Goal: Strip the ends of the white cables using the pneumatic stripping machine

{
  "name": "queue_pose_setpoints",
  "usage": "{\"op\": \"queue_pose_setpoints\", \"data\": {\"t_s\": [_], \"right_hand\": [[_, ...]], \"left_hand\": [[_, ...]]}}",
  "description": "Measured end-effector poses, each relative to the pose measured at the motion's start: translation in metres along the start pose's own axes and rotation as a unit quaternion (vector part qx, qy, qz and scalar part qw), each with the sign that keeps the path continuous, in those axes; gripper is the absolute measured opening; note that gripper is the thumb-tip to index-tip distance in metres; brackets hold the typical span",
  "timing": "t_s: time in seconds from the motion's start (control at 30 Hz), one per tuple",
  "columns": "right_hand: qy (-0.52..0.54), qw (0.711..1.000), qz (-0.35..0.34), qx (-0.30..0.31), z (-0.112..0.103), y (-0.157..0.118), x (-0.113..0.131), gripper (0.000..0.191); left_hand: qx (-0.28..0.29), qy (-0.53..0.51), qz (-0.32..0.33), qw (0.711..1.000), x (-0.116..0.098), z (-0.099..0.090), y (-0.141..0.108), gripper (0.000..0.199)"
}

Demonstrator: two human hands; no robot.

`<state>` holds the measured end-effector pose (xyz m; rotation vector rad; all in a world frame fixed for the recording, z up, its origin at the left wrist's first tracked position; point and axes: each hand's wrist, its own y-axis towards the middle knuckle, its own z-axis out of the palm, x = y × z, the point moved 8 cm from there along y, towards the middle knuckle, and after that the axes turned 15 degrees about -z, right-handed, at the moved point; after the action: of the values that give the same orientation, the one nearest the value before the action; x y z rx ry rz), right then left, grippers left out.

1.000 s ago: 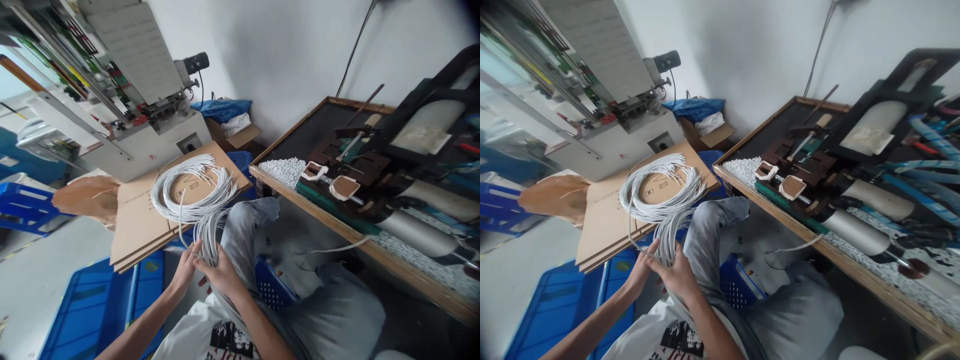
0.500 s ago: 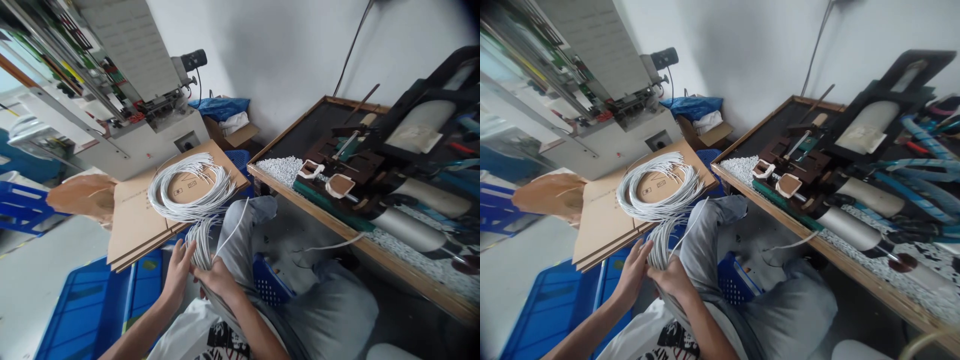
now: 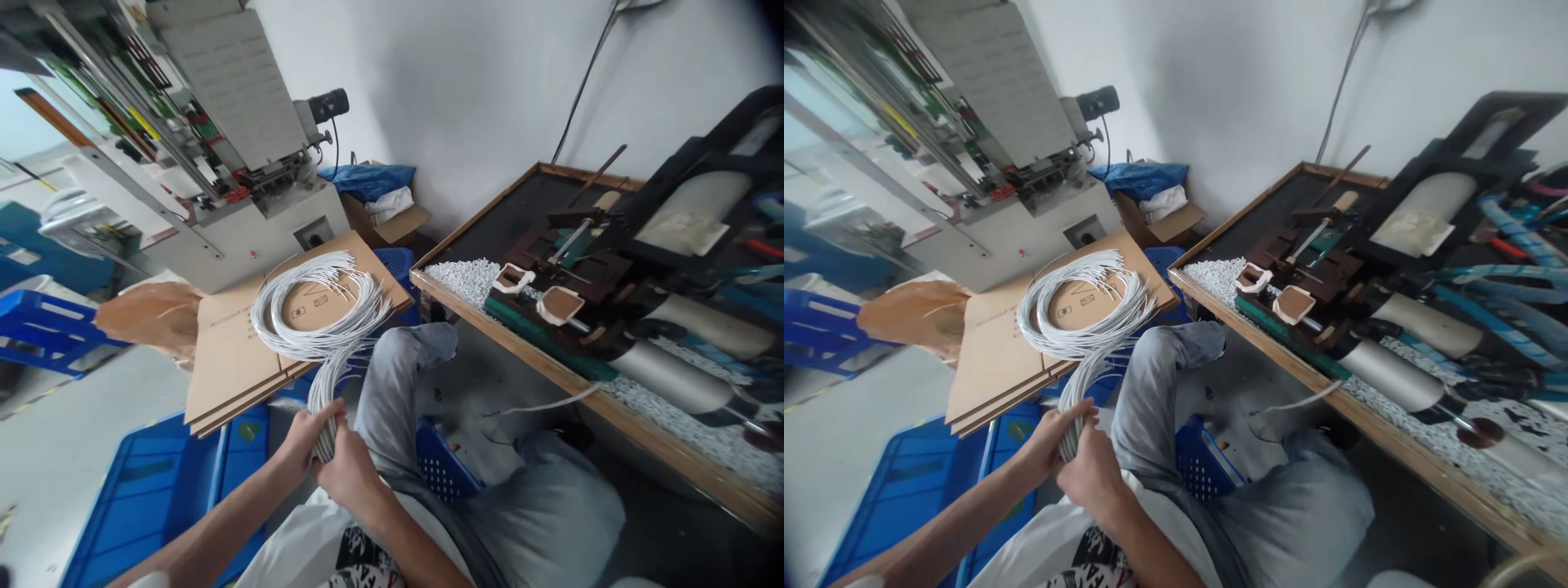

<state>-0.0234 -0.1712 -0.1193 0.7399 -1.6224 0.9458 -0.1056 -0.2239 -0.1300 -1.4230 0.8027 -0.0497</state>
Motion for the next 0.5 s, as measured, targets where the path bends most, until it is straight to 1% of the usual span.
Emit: {"op": "queue_pose_setpoints", "data": {"t_s": [0.03, 0.07, 0.13, 0.23, 0.3, 0.4, 0.43, 0.5], "right_hand": [[-0.032, 0.999, -0.016, 0.010, 0.001, 0.000, 0.004, 0.067], [-0.056, 0.998, -0.028, 0.015, 0.001, -0.001, 0.007, 0.067], [-0.093, 0.995, -0.037, 0.017, 0.000, -0.002, 0.011, 0.060], [-0.134, 0.990, -0.043, 0.003, -0.004, -0.005, 0.017, 0.050], [-0.154, 0.987, -0.048, -0.003, -0.006, -0.007, 0.022, 0.045], [-0.178, 0.982, -0.057, -0.008, -0.006, -0.009, 0.028, 0.046], [-0.185, 0.981, -0.062, -0.008, -0.005, -0.009, 0.030, 0.048], [-0.197, 0.977, -0.077, -0.012, -0.003, -0.006, 0.031, 0.054]], "left_hand": [[0.011, -0.028, -0.016, 0.999, -0.005, 0.000, 0.005, 0.025], [0.027, -0.051, -0.031, 0.998, -0.009, 0.002, 0.008, 0.021], [0.060, -0.067, -0.052, 0.995, -0.019, 0.008, 0.012, 0.015], [0.102, -0.064, -0.062, 0.991, -0.034, 0.019, 0.012, 0.008], [0.129, -0.060, -0.053, 0.988, -0.047, 0.025, 0.010, 0.006], [0.158, -0.045, -0.018, 0.986, -0.072, 0.033, 0.006, 0.008], [0.167, -0.036, -0.007, 0.985, -0.079, 0.035, 0.005, 0.010], [0.195, 0.011, 0.013, 0.981, -0.091, 0.043, 0.001, 0.021]]}}
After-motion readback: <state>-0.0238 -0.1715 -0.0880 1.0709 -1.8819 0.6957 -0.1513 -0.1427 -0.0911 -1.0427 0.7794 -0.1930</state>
